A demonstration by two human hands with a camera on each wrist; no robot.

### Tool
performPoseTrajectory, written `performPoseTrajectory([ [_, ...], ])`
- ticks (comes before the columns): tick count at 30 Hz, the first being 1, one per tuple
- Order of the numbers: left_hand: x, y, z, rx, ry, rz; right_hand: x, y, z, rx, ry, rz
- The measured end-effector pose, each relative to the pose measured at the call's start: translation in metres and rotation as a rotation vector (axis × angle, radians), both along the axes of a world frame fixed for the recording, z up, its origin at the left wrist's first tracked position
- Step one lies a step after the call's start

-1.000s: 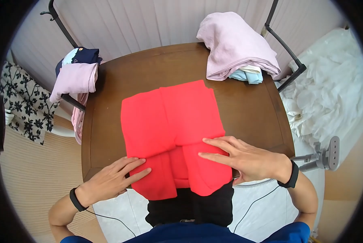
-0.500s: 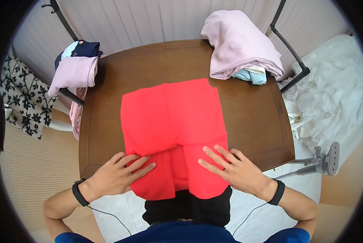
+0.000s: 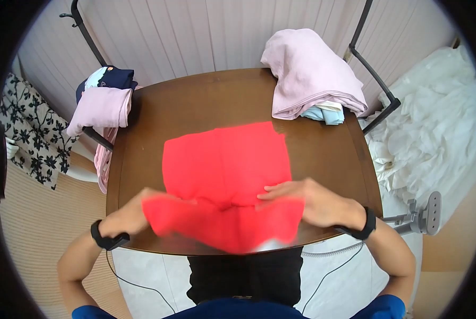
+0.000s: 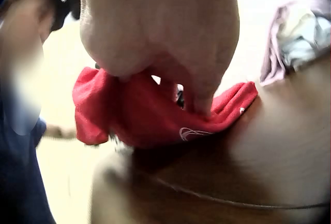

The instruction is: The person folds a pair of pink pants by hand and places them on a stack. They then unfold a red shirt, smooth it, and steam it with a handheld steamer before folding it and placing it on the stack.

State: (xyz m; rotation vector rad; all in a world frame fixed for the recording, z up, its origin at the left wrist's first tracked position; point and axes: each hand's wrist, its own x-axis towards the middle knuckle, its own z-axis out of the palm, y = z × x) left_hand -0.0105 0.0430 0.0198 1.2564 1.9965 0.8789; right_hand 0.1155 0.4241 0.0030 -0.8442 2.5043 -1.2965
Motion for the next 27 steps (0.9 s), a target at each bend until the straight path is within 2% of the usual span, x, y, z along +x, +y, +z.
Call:
performPoseTrajectory([
  [1,-0.008,0.002,-0.001,0.024,-0.482,0.351,-0.005,0.014,0.006,-0.032,-0.582,-0.318],
  [2,-0.017,0.008,-0.004,0.030,-0.477,0.352,-0.018,0.003,0.012,-0.244,-0.650,-0.553],
  [3,-0.026,0.016,-0.010,0.028,-0.687,0.555,-0.029,-0.010,0.016,-0.462,-0.712,-0.788],
  [4,-0.032,0.021,-0.014,0.024,-0.895,0.754,-0.035,-0.010,0.015,-0.462,-0.706,-0.789],
  [5,-0.039,0.025,-0.014,0.031,-0.885,0.743,-0.044,-0.007,0.012,-0.372,-0.750,-0.796],
  [7,-0.045,0.028,-0.018,-0.171,-0.776,0.697,-0.049,-0.004,0.008,-0.279,-0.803,-0.803],
  [10,-0.040,0.025,-0.017,-0.097,-0.820,0.699,-0.048,-0.003,0.004,-0.277,-0.815,-0.762],
  [14,-0.040,0.019,-0.019,-0.091,-0.816,0.702,-0.045,-0.004,0.000,-0.255,-0.713,-0.733],
  [16,-0.042,0.014,-0.018,-0.095,-0.805,0.587,-0.042,-0.006,0.005,-0.240,-0.683,-0.687],
  [20,-0.036,0.009,-0.006,-0.017,-0.786,0.545,-0.036,-0.003,0.004,-0.250,-0.668,-0.619],
  [22,-0.041,0.006,-0.010,-0.098,-0.832,0.515,-0.036,-0.001,0.005,-0.210,-0.696,-0.624],
  [23,-0.042,0.008,-0.011,-0.098,-0.830,0.515,-0.038,-0.002,0.008,-0.178,-0.726,-0.683],
  [24,-0.042,0.010,-0.011,-0.100,-0.849,0.589,-0.039,-0.003,0.011,-0.145,-0.753,-0.740],
  [25,-0.043,0.011,-0.013,-0.099,-0.867,0.664,-0.040,-0.002,0.009,-0.145,-0.747,-0.738],
  [27,-0.043,0.010,-0.022,-0.092,-0.802,0.684,-0.041,0.005,0.002,-0.173,-0.777,-0.717],
])
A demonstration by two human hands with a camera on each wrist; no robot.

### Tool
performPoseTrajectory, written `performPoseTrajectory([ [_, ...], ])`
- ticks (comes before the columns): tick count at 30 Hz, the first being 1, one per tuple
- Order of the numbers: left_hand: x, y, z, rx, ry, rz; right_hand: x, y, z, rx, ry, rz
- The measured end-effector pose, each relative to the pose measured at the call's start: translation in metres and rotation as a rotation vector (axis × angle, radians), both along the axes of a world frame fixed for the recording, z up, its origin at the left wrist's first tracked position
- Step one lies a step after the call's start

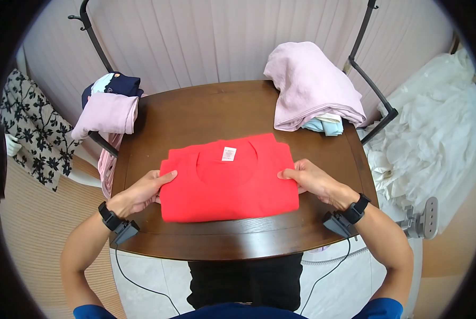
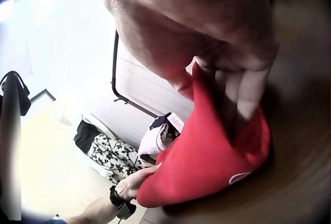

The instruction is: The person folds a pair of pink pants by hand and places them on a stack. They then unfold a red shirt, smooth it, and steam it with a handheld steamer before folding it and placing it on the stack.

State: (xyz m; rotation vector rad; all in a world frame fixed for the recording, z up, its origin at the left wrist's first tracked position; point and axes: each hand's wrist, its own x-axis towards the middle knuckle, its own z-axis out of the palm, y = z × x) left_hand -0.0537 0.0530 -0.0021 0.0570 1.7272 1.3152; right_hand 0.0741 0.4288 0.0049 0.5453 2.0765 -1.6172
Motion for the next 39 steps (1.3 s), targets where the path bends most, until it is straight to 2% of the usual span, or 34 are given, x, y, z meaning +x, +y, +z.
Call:
performPoseTrajectory([
  [5,0.008,0.005,-0.004,-0.051,0.157,0.073,-0.001,-0.006,0.006,-0.040,0.020,0.010],
  [7,0.004,0.003,-0.018,0.060,0.485,0.046,-0.001,-0.012,0.007,-0.052,0.053,-0.006],
  [8,0.002,0.004,-0.019,0.059,0.482,0.040,0.000,-0.013,0.005,-0.028,0.144,0.005],
  [9,-0.001,0.006,-0.020,0.095,0.587,0.082,0.000,-0.014,0.004,-0.002,0.233,0.016],
  [11,-0.008,0.008,-0.025,0.137,0.746,0.148,-0.001,-0.020,0.003,-0.003,0.256,-0.024],
  [12,-0.008,0.009,-0.027,0.137,0.743,0.141,-0.001,-0.021,0.003,-0.005,0.283,-0.058],
  [14,-0.007,0.011,-0.025,-0.081,0.443,0.183,-0.007,-0.011,-0.011,0.029,0.230,-0.041],
  [18,-0.019,0.010,-0.015,-0.072,0.426,0.121,-0.015,-0.004,-0.011,0.125,0.120,-0.040],
  [19,-0.025,0.005,-0.010,-0.166,0.480,0.079,-0.016,-0.002,-0.003,0.127,0.120,-0.041],
  [20,-0.029,0.003,-0.002,-0.261,0.534,0.037,-0.015,-0.001,0.010,0.310,0.160,0.014],
  [21,-0.023,0.006,0.020,-0.302,0.646,0.074,-0.012,-0.001,0.022,0.491,0.199,0.070],
  [22,-0.029,0.002,0.028,-0.474,0.895,0.008,-0.009,-0.005,0.034,0.490,0.195,0.071],
  [24,-0.014,0.004,0.043,-0.583,1.369,-0.092,-0.004,-0.013,0.052,0.921,0.624,0.219],
  [25,-0.007,0.010,0.049,-0.475,1.316,-0.188,-0.005,-0.012,0.039,0.900,0.941,0.285],
  [26,-0.001,0.016,0.052,-0.368,1.259,-0.280,-0.005,-0.023,0.046,0.919,0.875,0.437],
  [27,0.006,0.023,0.046,-0.262,1.325,-0.421,-0.004,-0.032,0.043,0.923,0.888,0.544],
  [28,0.020,0.033,0.043,-0.321,1.367,-0.560,-0.004,-0.041,0.038,0.925,0.902,0.654],
  [29,0.025,0.044,0.038,-0.269,1.289,-0.705,-0.007,-0.047,0.032,0.931,0.769,0.773],
  [30,0.032,0.054,0.033,-0.271,1.288,-0.702,-0.008,-0.049,0.024,0.929,0.771,0.777],
  [32,0.043,0.067,0.021,-0.449,1.329,-0.903,-0.012,-0.051,0.004,1.004,0.597,0.911],
  [33,0.038,0.067,0.008,-0.485,1.226,-0.965,-0.014,-0.049,-0.003,0.959,0.516,0.933],
  [37,0.035,0.062,0.002,-0.500,1.273,-0.996,-0.010,-0.043,-0.004,1.012,0.551,0.955],
  [39,0.033,0.060,0.001,-0.481,1.280,-1.021,-0.010,-0.041,-0.002,0.966,0.552,0.963],
])
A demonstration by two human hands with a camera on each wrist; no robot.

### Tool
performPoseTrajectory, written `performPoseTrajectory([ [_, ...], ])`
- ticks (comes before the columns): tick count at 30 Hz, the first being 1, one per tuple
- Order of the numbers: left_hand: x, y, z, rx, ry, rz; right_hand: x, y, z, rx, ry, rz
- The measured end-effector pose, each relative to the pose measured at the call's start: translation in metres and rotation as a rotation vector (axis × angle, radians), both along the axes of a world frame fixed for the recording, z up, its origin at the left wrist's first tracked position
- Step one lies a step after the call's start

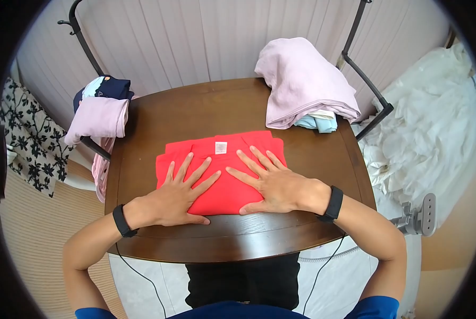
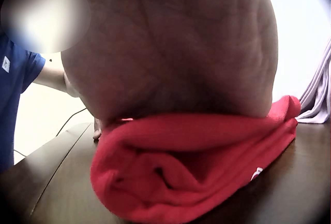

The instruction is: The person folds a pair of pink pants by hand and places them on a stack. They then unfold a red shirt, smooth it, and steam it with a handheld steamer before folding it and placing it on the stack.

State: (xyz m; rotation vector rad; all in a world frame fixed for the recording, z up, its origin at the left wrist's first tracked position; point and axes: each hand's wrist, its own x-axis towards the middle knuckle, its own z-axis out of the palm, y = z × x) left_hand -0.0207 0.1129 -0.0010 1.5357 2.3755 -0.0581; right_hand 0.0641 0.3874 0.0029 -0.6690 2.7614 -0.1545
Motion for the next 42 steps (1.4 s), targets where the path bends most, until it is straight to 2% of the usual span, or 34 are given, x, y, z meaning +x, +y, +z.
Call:
performPoseTrajectory([
  [4,0.007,-0.009,0.010,0.058,0.011,0.011,0.011,-0.003,0.016,-0.059,0.041,0.013],
  [6,0.012,-0.014,0.015,0.126,0.147,-0.055,0.022,-0.009,0.020,-0.131,0.213,0.089],
  [7,0.015,-0.016,0.017,0.127,0.148,-0.056,0.026,-0.012,0.020,-0.131,0.214,0.088],
  [10,0.023,-0.019,0.016,0.136,0.245,-0.071,0.036,-0.024,0.016,0.058,0.237,0.068],
  [13,0.026,-0.022,0.007,0.034,0.348,-0.043,0.031,-0.026,0.011,0.180,0.260,0.050],
  [14,0.024,-0.024,0.004,0.039,0.457,-0.058,0.030,-0.026,0.007,0.179,0.265,0.050],
  [15,0.023,-0.025,0.001,0.045,0.567,-0.071,0.029,-0.025,0.004,0.185,0.384,0.062],
  [16,0.019,-0.027,-0.003,0.046,0.571,-0.070,0.028,-0.024,0.002,0.193,0.502,0.074],
  [18,0.010,-0.026,0.002,0.220,0.457,-0.057,0.026,-0.018,0.002,0.140,0.457,0.062],
  [19,0.007,-0.028,0.008,0.222,0.458,-0.054,0.024,-0.016,0.003,0.085,0.406,0.047],
  [20,0.008,-0.026,0.033,0.154,0.250,0.020,0.021,-0.016,0.018,0.087,0.405,0.051],
  [21,0.007,-0.024,0.046,0.086,0.041,0.092,0.018,-0.018,0.045,0.060,0.149,-0.084],
  [22,0.002,-0.029,0.046,0.227,-0.022,0.124,0.015,-0.019,0.059,0.031,-0.107,-0.218],
  [23,-0.003,-0.031,0.051,0.226,-0.021,0.127,0.013,-0.014,0.059,0.031,-0.107,-0.215],
  [25,-0.013,-0.034,0.064,0.187,-0.228,0.187,0.013,0.005,0.052,-0.336,0.196,-0.045],
  [26,-0.021,-0.041,0.052,0.323,-0.311,0.194,0.007,0.013,0.043,-0.453,0.296,0.090],
  [27,-0.030,-0.046,0.047,0.324,-0.309,0.195,0.003,0.018,0.038,-0.452,0.298,0.093],
  [29,-0.049,-0.051,0.040,0.334,-0.654,0.311,-0.002,0.024,0.034,-0.621,-0.055,-0.075],
  [30,-0.058,-0.055,0.028,0.397,-0.802,0.358,-0.005,0.025,0.046,-0.531,-0.237,-0.207],
  [31,-0.064,-0.056,0.019,0.396,-0.803,0.357,-0.012,0.029,0.047,-0.532,-0.238,-0.209],
  [33,-0.069,-0.055,0.010,0.543,-1.066,0.620,-0.025,0.038,0.044,-0.558,-0.280,-0.344],
  [34,-0.072,-0.054,0.011,0.492,-1.065,0.695,-0.030,0.040,0.043,-0.627,-0.349,-0.399],
  [35,-0.074,-0.054,0.009,0.488,-1.065,0.692,-0.036,0.045,0.036,-0.675,-0.353,-0.436],
  [37,-0.081,-0.053,0.000,0.527,-1.102,0.817,-0.044,0.046,0.026,-0.863,-0.509,-0.661],
  [41,-0.084,-0.049,-0.016,0.581,-1.059,0.874,-0.054,0.052,0.012,-0.879,-0.556,-0.745],
  [42,-0.086,-0.049,-0.024,0.616,-0.963,0.805,-0.054,0.055,0.006,-0.890,-0.528,-0.716],
])
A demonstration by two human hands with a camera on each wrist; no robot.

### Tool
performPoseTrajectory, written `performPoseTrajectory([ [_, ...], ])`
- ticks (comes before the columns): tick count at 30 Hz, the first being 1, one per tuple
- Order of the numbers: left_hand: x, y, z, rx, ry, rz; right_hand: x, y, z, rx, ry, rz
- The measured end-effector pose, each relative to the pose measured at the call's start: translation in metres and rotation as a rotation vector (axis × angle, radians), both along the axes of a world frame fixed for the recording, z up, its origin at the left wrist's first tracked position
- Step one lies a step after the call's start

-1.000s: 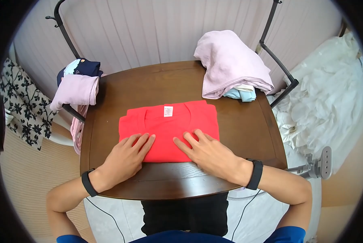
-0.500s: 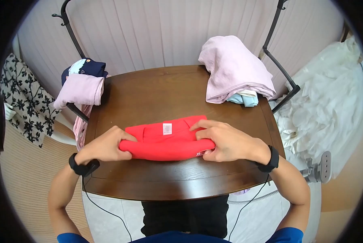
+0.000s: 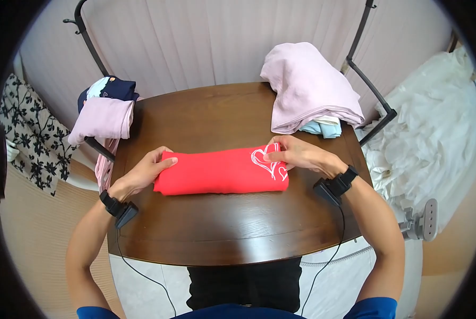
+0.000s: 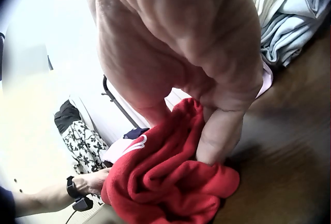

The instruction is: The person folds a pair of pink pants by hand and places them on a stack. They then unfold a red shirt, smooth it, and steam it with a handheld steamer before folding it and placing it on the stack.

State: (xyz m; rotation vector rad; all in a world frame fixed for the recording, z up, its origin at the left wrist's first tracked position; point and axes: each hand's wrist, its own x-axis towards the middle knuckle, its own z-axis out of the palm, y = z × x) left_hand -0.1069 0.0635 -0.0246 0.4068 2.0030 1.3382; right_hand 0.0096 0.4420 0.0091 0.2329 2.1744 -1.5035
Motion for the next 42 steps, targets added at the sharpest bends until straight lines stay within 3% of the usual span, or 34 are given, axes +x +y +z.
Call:
performPoseTrajectory([
  [2,-0.002,0.000,-0.010,0.004,0.116,-0.012,0.003,0.003,-0.004,-0.004,0.038,0.027],
  [3,-0.003,0.002,-0.011,-0.056,0.293,-0.051,0.007,0.003,-0.002,0.053,0.093,0.052],
  [4,-0.004,0.000,-0.008,-0.127,0.476,-0.081,0.007,0.001,0.000,0.103,0.157,0.087],
  [5,0.001,0.002,0.007,-0.148,0.486,-0.049,0.010,0.001,-0.003,0.175,0.224,0.103],
  [7,0.015,0.017,0.042,-0.604,0.613,-0.119,0.014,-0.007,0.015,0.443,0.124,0.079],
  [8,0.019,0.017,0.048,-0.613,0.618,-0.096,0.017,-0.006,0.014,0.441,0.140,0.097],
  [10,0.029,0.020,0.050,-0.609,1.047,-0.161,0.025,-0.002,0.013,0.656,0.527,0.221],
  [11,0.033,0.024,0.049,-0.610,1.050,-0.154,0.026,-0.006,0.021,0.658,0.532,0.225],
  [13,0.042,0.035,0.043,-0.435,1.233,-0.285,0.030,-0.021,0.038,0.604,0.780,0.360],
  [14,0.049,0.043,0.039,-0.436,1.236,-0.284,0.032,-0.029,0.038,0.575,0.757,0.396],
  [16,0.063,0.056,0.031,-0.385,1.307,-0.542,0.042,-0.050,0.040,0.698,0.689,0.530],
  [20,0.061,0.063,0.011,-0.435,1.153,-0.636,0.056,-0.068,0.010,1.033,0.575,0.678],
  [27,0.058,0.045,0.013,-0.355,1.154,-0.727,0.076,-0.064,0.003,1.082,0.608,0.676],
  [38,0.066,0.040,0.017,-0.333,1.241,-0.598,0.089,-0.067,-0.009,1.343,0.872,0.552],
  [42,0.066,0.038,0.019,-0.307,1.190,-0.489,0.092,-0.060,-0.006,1.203,0.867,0.474],
])
